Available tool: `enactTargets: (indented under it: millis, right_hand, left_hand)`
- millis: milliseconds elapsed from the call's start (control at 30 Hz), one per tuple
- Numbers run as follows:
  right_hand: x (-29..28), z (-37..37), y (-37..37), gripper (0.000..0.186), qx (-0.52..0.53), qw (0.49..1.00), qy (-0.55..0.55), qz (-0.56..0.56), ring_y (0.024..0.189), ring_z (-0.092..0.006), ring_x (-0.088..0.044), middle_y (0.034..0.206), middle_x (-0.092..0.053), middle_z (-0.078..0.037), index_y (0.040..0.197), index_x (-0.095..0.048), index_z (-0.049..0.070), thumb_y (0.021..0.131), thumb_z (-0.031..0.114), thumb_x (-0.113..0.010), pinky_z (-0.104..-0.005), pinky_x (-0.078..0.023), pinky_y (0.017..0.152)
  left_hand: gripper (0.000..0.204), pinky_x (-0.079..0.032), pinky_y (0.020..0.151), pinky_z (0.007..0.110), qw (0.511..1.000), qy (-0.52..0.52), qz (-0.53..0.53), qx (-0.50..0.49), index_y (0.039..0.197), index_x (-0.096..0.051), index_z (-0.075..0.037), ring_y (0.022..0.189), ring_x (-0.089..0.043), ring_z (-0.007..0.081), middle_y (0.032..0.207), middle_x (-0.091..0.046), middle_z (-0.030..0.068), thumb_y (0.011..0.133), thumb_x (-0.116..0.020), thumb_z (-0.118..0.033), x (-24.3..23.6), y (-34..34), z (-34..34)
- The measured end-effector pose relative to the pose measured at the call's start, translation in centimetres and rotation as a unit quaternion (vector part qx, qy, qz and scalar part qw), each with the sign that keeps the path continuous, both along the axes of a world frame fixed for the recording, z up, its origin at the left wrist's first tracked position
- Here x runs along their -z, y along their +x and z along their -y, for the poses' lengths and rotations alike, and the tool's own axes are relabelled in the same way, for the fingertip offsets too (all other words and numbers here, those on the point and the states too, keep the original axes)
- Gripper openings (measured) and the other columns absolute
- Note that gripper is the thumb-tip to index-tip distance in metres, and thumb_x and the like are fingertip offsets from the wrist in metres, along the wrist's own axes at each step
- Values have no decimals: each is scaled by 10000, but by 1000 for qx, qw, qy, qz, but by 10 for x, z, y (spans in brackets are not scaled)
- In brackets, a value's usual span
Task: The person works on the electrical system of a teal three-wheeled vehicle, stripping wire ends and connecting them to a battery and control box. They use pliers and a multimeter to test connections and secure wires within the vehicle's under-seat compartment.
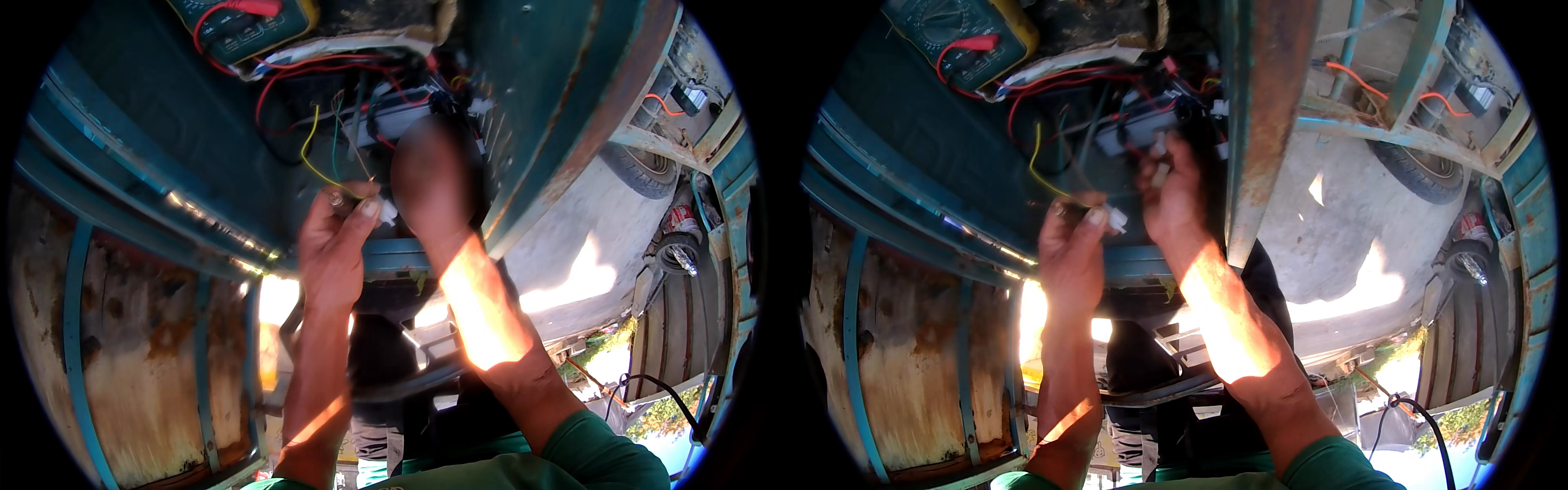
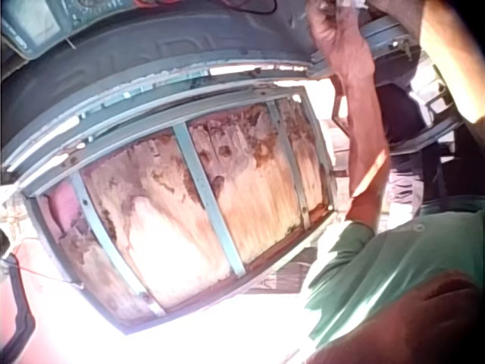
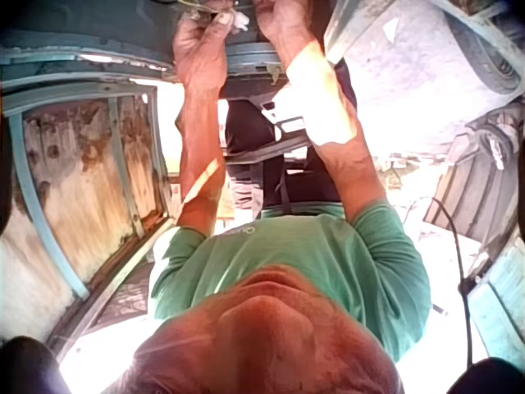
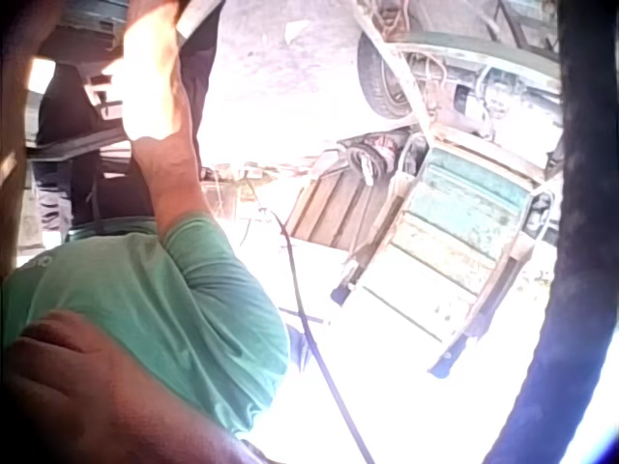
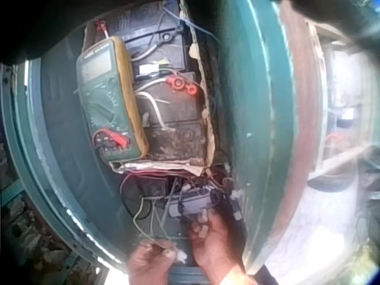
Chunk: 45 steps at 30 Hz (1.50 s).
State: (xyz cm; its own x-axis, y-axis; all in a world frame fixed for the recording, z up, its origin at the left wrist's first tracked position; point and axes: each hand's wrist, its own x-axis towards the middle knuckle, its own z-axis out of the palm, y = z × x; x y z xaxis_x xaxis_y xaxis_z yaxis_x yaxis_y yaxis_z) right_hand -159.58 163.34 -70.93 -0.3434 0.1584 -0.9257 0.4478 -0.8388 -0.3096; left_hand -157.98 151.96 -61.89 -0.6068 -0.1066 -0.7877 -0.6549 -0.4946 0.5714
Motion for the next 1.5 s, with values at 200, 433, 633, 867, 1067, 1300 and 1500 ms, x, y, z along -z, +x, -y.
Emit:
enactTargets:
  millis: [200,433,633,867,1067,1300,1500]
  right_hand:
    - [-23,-13,-14,218,-47,985,-158,52,542,-163,-514,748,-549,-24,871,-559,126,871,326,-646,-284,-382,427]
    - [-21,-9,-19,282,-44,991,-99,85,467,-126,-468,673,-525,4,795,-528,153,893,408,-595,-244,-314,383]
    - [-14,-7,-15,275,-11,993,-93,68,494,-109,-490,634,-520,16,762,-512,146,893,370,-605,-231,-353,427]
    - [-14,-3,-21,261,35,991,-63,111,485,-113,-481,627,-520,12,752,-503,142,874,338,-625,-216,-346,426]
    - [-12,-9,-14,265,17,991,-104,88,415,-127,-434,642,-525,-8,781,-511,127,865,340,-647,-230,-304,360]
    - [-14,-5,-20,269,33,988,-88,120,396,-131,-438,656,-575,-33,791,-521,124,869,348,-649,-236,-282,344]
    - [-13,-8,-16,259,-2,988,-115,108,392,-139,-428,615,-547,-22,843,-529,134,886,377,-611,-256,-277,349]
  left_hand:
    - [191,-506,718,300,998,-50,-11,-19,1082,-567,-33,799,-640,168,928,-664,86,905,-639,-33,17,-8,-24]
    - [174,-532,730,251,994,-84,-26,-61,1117,-534,-12,804,-656,123,950,-666,82,949,-568,19,27,-10,-41]
    - [172,-544,726,301,990,-131,-52,-17,1071,-552,-8,833,-665,173,953,-664,98,915,-624,2,37,-10,-43]
    - [224,-523,692,229,988,-155,-22,15,1159,-607,40,753,-644,103,899,-683,78,938,-595,3,40,-16,-45]
    - [152,-478,602,216,993,-113,-6,44,1073,-612,22,652,-591,75,837,-677,59,938,-613,-47,46,-22,-40]
    - [153,-451,587,219,990,-141,10,18,1006,-612,-12,615,-566,86,800,-663,46,942,-647,-146,43,-30,-45]
    - [121,-408,489,215,986,-157,58,5,972,-610,-15,524,-532,72,715,-637,30,943,-633,-130,43,-38,-52]
